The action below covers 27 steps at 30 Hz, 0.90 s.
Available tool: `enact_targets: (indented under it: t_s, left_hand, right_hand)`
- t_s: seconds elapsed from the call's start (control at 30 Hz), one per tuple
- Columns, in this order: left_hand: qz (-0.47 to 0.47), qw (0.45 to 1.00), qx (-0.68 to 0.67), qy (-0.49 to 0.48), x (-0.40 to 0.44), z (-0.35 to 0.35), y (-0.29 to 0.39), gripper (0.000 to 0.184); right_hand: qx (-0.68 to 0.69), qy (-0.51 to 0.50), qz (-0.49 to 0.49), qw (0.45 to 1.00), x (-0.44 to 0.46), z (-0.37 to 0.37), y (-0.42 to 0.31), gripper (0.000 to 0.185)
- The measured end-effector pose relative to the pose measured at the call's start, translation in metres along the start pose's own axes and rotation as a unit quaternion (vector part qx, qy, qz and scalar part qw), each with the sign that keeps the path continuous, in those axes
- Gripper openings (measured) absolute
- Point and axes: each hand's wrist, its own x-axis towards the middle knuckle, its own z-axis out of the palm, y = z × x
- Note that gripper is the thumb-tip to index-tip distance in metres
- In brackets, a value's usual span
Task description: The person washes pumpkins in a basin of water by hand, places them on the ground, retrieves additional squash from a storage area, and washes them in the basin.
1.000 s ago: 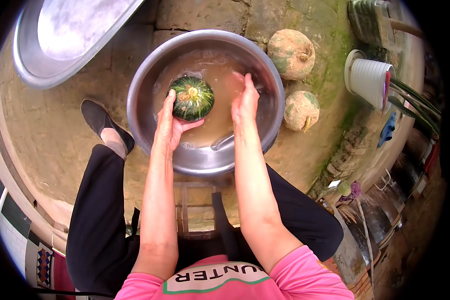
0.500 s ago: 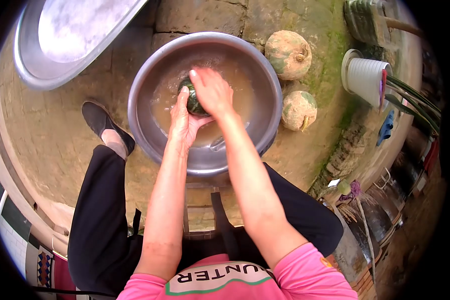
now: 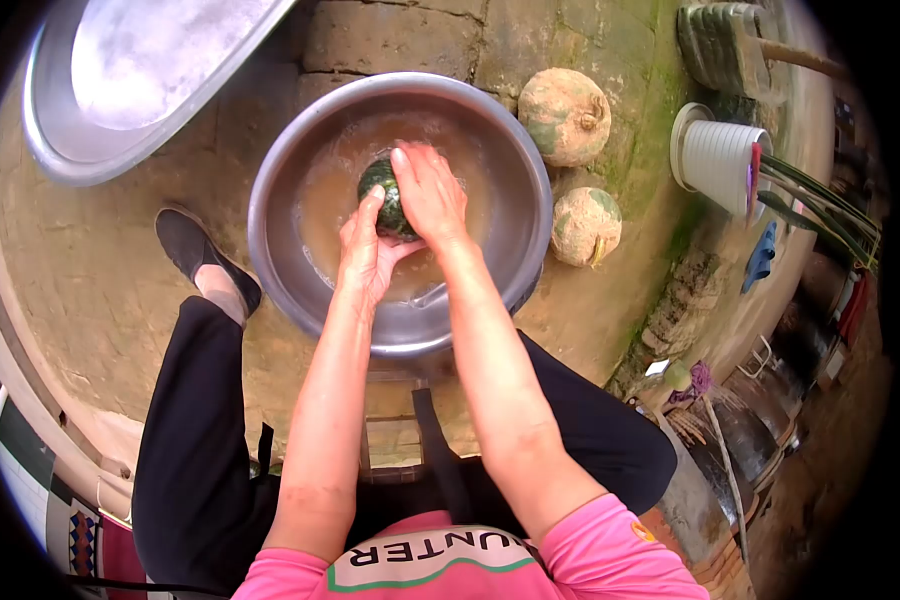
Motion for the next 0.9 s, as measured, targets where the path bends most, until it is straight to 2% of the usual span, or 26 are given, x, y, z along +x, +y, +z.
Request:
enact_targets:
  t_s: [0.1, 0.23, 0.27, 0.43, 0.47, 0.5, 0.57, 0.6, 0.7, 0.77, 0.8, 0.83, 0.9]
  left_hand:
    - [-0.058, 0.997, -0.009, -0.044, 0.004, -0.012, 0.002, 0.071]
    - [-0.069, 0.996, -0.049, -0.008, 0.009, -0.031, -0.001, 0.071]
    - [-0.065, 0.997, -0.052, -0.005, 0.007, -0.035, -0.001, 0.070]
    - [0.009, 0.995, -0.086, 0.049, -0.010, -0.032, 0.005, 0.063]
    - [0.021, 0.992, -0.101, 0.066, -0.012, -0.032, 0.007, 0.062]
    - [0.027, 0.992, -0.101, 0.069, -0.011, -0.035, 0.007, 0.062]
    - [0.035, 0.992, -0.101, 0.070, -0.006, -0.039, 0.006, 0.061]
    - [0.037, 0.992, -0.110, 0.056, -0.006, -0.036, 0.005, 0.059]
    - [0.051, 0.988, -0.125, 0.076, -0.006, -0.027, -0.001, 0.056]
    - [0.044, 0.986, -0.152, 0.062, -0.006, -0.023, -0.001, 0.055]
    - [0.038, 0.984, -0.165, 0.053, -0.005, -0.023, -0.003, 0.056]
    - [0.034, 0.982, -0.179, 0.045, -0.003, -0.023, -0.004, 0.056]
    - [0.057, 0.981, -0.182, 0.030, 0.003, -0.026, -0.008, 0.048]
  right_hand:
    - [0.056, -0.049, -0.020, 0.997, 0.001, -0.009, 0.009, 0.045]
    - [0.245, -0.088, -0.042, 0.965, -0.006, 0.001, 0.018, 0.038]
    - [0.292, -0.031, -0.029, 0.956, -0.010, 0.007, 0.018, 0.031]
    - [0.271, 0.261, 0.109, 0.920, -0.004, -0.003, 0.044, 0.029]
    - [0.243, 0.287, 0.116, 0.919, -0.004, -0.005, 0.054, 0.029]
    - [0.276, 0.289, 0.140, 0.906, -0.004, -0.003, 0.061, 0.031]
    - [0.532, 0.223, 0.238, 0.781, -0.003, 0.014, 0.075, 0.035]
    - [0.661, 0.150, 0.287, 0.677, -0.006, -0.002, 0.047, 0.037]
    - [0.701, -0.014, 0.135, 0.700, -0.032, -0.015, 0.008, 0.039]
    - [0.465, 0.019, 0.096, 0.880, -0.050, -0.014, -0.014, 0.040]
    - [0.386, 0.082, 0.077, 0.915, -0.058, -0.004, -0.026, 0.036]
    - [0.235, 0.128, -0.053, 0.962, -0.058, 0.008, -0.021, 0.027]
    - [0.070, 0.128, -0.118, 0.982, -0.061, 0.025, -0.020, 0.029]
